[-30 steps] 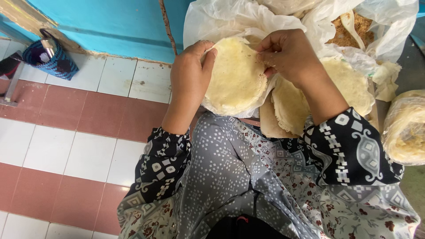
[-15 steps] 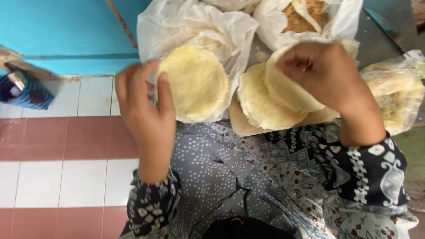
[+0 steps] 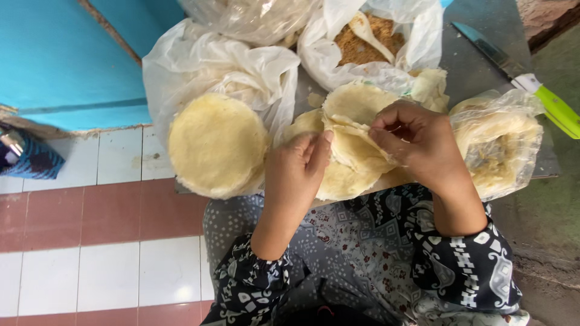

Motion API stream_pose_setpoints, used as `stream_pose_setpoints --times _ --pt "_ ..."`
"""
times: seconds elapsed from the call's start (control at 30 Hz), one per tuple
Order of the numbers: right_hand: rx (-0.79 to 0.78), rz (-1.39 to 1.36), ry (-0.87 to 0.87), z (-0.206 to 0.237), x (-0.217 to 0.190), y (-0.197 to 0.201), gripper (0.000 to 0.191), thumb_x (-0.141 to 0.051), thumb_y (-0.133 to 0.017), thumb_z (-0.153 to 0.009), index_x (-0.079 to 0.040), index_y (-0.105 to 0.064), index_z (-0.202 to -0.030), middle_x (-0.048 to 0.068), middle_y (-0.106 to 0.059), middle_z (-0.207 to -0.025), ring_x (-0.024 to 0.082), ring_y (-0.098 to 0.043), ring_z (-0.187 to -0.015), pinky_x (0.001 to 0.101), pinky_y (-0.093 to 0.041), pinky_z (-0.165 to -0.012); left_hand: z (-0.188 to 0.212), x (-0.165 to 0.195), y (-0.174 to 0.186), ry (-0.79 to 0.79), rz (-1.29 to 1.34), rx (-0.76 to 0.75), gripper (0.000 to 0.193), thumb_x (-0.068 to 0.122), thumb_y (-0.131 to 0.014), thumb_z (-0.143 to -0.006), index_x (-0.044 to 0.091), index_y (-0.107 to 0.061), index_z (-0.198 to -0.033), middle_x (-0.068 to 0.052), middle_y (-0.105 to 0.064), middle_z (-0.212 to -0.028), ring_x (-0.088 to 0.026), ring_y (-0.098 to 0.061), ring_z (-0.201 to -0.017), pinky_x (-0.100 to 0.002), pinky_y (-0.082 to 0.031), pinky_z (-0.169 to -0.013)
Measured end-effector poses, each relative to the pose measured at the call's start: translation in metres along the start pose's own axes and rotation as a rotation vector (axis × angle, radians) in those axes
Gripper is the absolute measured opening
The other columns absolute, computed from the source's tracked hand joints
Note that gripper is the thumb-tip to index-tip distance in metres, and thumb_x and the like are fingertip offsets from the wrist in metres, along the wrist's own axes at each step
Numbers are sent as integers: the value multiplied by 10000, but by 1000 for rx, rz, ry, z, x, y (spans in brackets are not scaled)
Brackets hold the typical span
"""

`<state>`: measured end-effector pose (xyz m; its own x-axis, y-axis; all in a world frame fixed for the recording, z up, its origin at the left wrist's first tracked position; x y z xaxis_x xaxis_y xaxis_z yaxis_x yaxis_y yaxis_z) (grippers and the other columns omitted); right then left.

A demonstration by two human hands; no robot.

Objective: The person sits and peels thin, round, translucent sheets one at a time from a stack of pressed dough sheets, stretching each sheet between both hands and placing it onto a growing pile on the board. They repeat this peeling and stacking cycle continuously, with plastic bags of filling and a knife visible on the table.

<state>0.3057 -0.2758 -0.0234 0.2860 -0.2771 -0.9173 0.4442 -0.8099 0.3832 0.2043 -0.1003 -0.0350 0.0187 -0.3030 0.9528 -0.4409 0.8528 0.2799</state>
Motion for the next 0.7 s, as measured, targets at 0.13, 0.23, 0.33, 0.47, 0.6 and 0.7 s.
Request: stream_pose_setpoints --times 0.13,0.23,0.33,0.47,0.6,0.7 --pt "23 -261 54 4 10 23 99 63 -675 -978 44 -697 -1072 94 -725 -991 117 -665 -802 232 -557 -710 -8 4 -18 -55 14 -49 312 329 -638 -1025 28 -718 -1017 -62 -747 -782 -147 -744 -679 -274 -548 -622" --pt "96 -429 81 11 11 38 111 82 -685 -994 47 -691 -1099 111 -729 -1025 130 -675 -864 245 -560 -779 -17 12 -20 -203 48 0 319 310 -683 -1017 -2 -682 -1084 -62 -739 -916 -145 -730 -790 -260 -566 -680" --pt "89 -435 92 14 3 36 125 75 -691 -991 41 -681 -1111 104 -716 -1042 137 -687 -950 258 -577 -885 -20 -2 -36 -105 279 -133 318 255 -700 -1012 -30 -676 -1151 -39 -690 -909 -94 -663 -788 -236 -551 -670" --pt "78 -75 207 13 -28 10 248 8 -739 -902 46 -631 -1122 116 -647 -1087 163 -652 -974 274 -566 -861 -14 -21 -51 31 459 -158 211 147 -664 -1029 -45 -697 -1110 6 -678 -844 -14 -590 -751 -196 -504 -651" --pt "76 163 325 21 -53 -12 546 -101 -820 -794 103 -588 -1244 141 -638 -1190 186 -654 -1021 273 -546 -862 -7 -29 -43 -2 407 -96 159 101 -649 -1028 -39 -706 -1077 32 -656 -792 7 -556 -713 -185 -473 -618" --pt "88 212 146 19 -38 -6 237 -26 -748 -935 51 -719 -1156 89 -740 -1088 139 -718 -907 260 -564 -766 -8 -30 -33 -52 490 -78 166 118 -643 -1025 -24 -689 -1098 50 -713 -866 15 -598 -759 -182 -496 -661"
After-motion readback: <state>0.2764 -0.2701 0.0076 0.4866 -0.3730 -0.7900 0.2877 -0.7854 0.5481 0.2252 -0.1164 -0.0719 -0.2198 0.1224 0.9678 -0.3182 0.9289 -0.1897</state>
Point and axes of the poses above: each hand's wrist, its own z-axis away from the middle knuckle, its own y-axis out of the back of the hand, x = y × z, the point moved 9 cm from there along -z, towards the middle knuckle
